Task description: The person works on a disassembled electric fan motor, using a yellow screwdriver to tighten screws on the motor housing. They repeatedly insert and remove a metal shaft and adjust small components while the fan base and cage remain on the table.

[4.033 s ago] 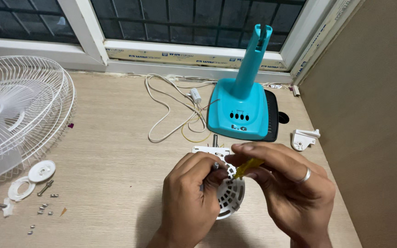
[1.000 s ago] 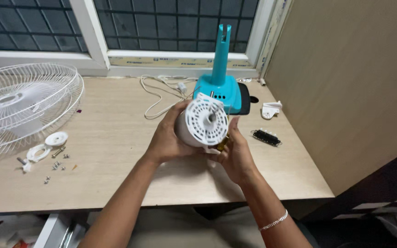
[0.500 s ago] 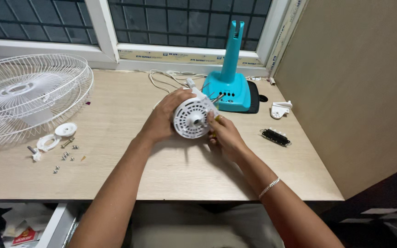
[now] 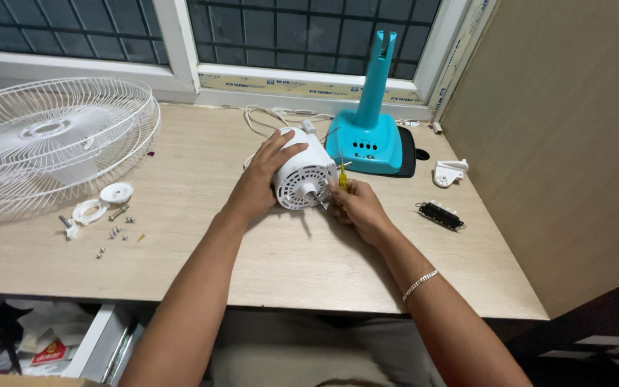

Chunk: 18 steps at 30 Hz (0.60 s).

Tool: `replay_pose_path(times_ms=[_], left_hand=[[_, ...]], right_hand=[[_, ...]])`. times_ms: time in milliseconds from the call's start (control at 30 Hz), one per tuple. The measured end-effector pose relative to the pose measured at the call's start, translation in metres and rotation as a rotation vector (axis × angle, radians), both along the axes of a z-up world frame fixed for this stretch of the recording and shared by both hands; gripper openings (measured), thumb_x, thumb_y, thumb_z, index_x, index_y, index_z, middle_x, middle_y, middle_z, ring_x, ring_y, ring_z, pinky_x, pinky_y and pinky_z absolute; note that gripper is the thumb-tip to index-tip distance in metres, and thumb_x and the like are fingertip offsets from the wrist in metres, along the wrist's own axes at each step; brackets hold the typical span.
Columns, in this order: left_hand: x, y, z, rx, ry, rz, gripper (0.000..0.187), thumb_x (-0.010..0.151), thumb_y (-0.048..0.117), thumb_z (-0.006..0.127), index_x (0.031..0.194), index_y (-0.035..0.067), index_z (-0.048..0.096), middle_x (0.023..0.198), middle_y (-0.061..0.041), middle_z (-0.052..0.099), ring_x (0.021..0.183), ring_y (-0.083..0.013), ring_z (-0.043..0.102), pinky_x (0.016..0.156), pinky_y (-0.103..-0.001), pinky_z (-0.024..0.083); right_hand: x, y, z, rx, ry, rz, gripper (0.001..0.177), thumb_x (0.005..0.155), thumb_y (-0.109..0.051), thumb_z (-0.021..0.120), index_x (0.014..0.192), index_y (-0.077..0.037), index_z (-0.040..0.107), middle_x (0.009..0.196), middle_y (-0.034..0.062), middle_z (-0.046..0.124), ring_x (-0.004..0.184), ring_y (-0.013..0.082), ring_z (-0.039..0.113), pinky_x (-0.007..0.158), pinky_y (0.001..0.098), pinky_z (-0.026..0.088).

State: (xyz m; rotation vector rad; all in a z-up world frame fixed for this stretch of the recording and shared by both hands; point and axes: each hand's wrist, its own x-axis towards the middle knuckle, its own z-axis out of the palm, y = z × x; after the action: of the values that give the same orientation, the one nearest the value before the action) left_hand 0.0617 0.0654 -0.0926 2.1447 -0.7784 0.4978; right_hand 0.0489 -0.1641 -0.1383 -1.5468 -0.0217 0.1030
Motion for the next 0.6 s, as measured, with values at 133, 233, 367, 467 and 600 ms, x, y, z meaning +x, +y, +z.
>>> replay_pose_path(times_ms=[133, 233, 367, 467, 600], left_hand=[[0.009, -0.001, -0.006, -0.073, 0.02, 0.042, 0.079, 0.074, -0.013, 0.073, 0.143, 0.024, 0.059, 0.165, -0.004, 0.036, 0.154, -0.0289, 0.029, 0.117, -0.041, 0.03], [0.019, 0.013, -0.018, -0.262, 0.047, 0.121, 0.065, 0.085, -0.017, 0.054, 0.139, 0.017, 0.059, 0.164, -0.008, 0.039, 0.149, -0.0301, 0.038, 0.113, -0.038, 0.037], [0.032, 0.025, -0.03, -0.335, -0.068, 0.308, 0.038, 0.08, -0.007, 0.074, 0.114, 0.011, 0.071, 0.129, -0.009, 0.064, 0.122, -0.0274, 0.062, 0.103, -0.037, 0.052], [0.029, 0.027, -0.034, -0.336, -0.037, 0.372, 0.026, 0.082, -0.001, 0.078, 0.104, 0.011, 0.074, 0.112, -0.007, 0.069, 0.102, -0.0244, 0.066, 0.089, -0.036, 0.055], [0.011, 0.01, -0.027, -0.34, 0.003, 0.413, 0.024, 0.083, 0.003, 0.078, 0.104, 0.011, 0.072, 0.11, -0.006, 0.068, 0.093, -0.022, 0.067, 0.082, -0.035, 0.056]], right_hand=[[-0.007, 0.006, 0.012, -0.164, -0.03, -0.114, 0.033, 0.1, -0.034, 0.063, 0.104, -0.002, 0.064, 0.069, 0.0039, 0.058, 0.051, 0.0109, 0.049, 0.043, 0.0253, 0.038], [-0.01, 0.005, 0.017, -0.231, -0.133, -0.243, 0.032, 0.093, -0.035, 0.065, 0.106, -0.006, 0.062, 0.067, 0.0052, 0.06, 0.05, 0.0134, 0.056, 0.041, 0.0265, 0.044], [-0.011, -0.005, 0.017, -0.455, -0.461, -0.464, 0.038, 0.096, -0.042, 0.067, 0.098, -0.004, 0.067, 0.069, 0.0008, 0.061, 0.058, 0.0098, 0.056, 0.049, 0.0249, 0.044], [-0.013, -0.004, 0.014, -0.55, -0.549, -0.535, 0.046, 0.102, -0.044, 0.065, 0.088, 0.0, 0.066, 0.064, 0.0041, 0.057, 0.058, 0.0124, 0.048, 0.052, 0.0289, 0.039], [-0.021, 0.0, 0.018, -0.533, -0.588, -0.541, 0.043, 0.106, -0.041, 0.059, 0.091, -0.001, 0.062, 0.063, 0.0076, 0.054, 0.057, 0.0141, 0.045, 0.051, 0.0323, 0.038]])
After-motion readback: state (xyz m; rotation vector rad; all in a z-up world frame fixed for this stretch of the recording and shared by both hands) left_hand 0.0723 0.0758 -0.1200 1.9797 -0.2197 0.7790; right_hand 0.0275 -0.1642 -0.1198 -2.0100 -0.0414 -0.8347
